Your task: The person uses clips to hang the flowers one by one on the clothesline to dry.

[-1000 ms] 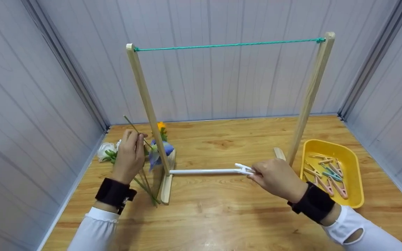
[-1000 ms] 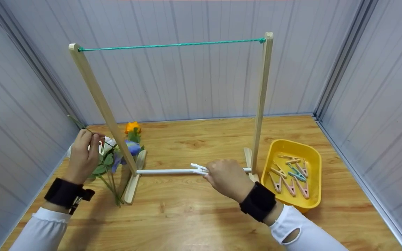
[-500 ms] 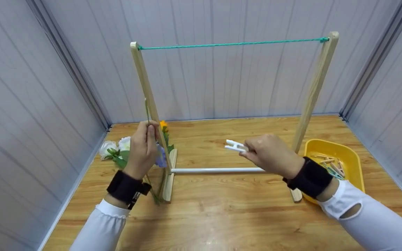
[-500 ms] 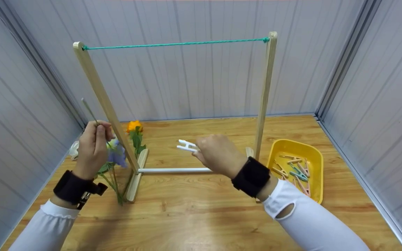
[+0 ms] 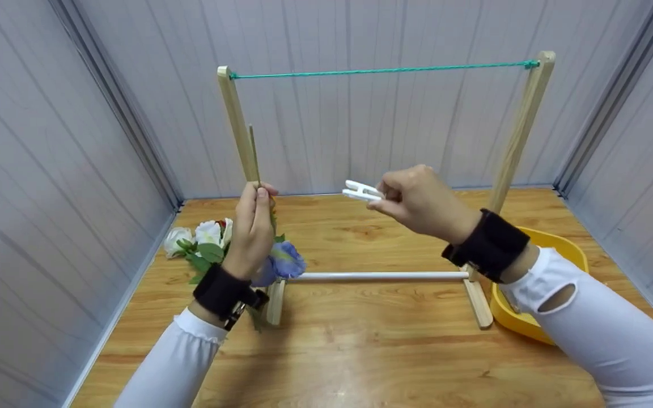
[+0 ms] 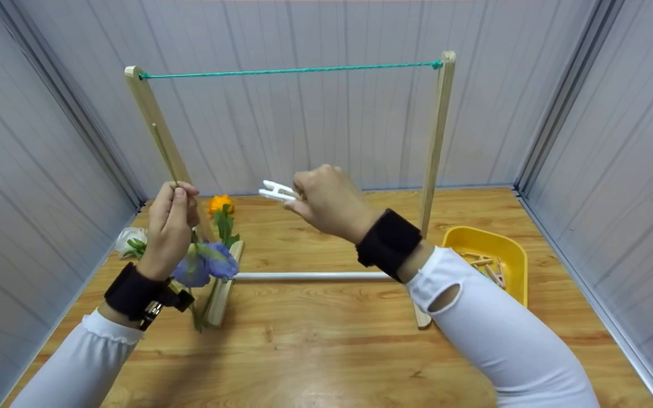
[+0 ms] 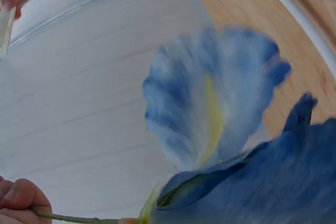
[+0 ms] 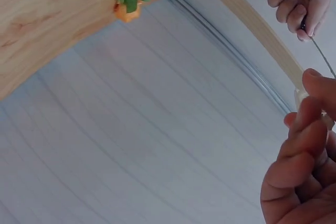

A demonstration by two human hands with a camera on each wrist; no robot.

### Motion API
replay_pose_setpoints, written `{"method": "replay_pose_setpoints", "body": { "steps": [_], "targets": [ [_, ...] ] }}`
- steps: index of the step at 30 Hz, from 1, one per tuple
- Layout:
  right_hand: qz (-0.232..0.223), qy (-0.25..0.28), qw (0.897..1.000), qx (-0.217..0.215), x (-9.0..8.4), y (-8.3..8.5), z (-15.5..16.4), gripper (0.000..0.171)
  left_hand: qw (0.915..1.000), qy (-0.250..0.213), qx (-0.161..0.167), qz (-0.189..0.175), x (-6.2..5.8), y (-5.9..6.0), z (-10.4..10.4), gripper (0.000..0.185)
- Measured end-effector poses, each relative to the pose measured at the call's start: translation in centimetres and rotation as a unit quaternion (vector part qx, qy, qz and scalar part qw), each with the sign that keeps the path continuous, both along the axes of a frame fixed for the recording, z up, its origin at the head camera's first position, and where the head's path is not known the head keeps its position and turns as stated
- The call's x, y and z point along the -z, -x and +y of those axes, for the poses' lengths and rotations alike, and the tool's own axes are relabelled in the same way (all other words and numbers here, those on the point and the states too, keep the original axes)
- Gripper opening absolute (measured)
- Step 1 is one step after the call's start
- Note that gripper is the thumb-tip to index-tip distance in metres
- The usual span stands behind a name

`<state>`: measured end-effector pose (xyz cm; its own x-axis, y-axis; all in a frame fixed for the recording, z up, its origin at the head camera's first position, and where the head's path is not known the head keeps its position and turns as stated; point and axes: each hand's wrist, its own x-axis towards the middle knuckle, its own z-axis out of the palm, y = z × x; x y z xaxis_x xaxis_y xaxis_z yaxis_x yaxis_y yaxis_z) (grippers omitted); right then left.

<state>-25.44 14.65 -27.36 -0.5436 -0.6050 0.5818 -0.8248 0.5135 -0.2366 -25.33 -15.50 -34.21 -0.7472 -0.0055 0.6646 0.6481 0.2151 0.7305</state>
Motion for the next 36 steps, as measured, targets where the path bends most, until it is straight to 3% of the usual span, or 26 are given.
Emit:
{"method": "replay_pose_setpoints", "body": {
  "steps": [7,17,25,36],
  "targets": [
    [0.034,0.034,0.999,0.009,-2.9,1.2,-2.3,0.025,0.9996,-0.012,0.022,-0.013,-1.5,1.1,1.2,0.029],
    [0.035,0.097,0.994,0.025,-8.0,2.9,-5.6,0.019,0.9976,-0.043,0.044,-0.030,-3.9,3.4,2.0,0.032],
    [0.043,0.067,0.994,0.069,-10.0,4.1,-7.3,0.017,0.9984,-0.033,0.025,-0.040,-4.5,4.9,2.4,0.032],
    [0.055,0.076,0.992,0.079,-12.1,4.6,-9.5,0.022,0.9980,-0.035,0.028,-0.045,-5.0,5.8,2.9,0.032]
  ]
}}
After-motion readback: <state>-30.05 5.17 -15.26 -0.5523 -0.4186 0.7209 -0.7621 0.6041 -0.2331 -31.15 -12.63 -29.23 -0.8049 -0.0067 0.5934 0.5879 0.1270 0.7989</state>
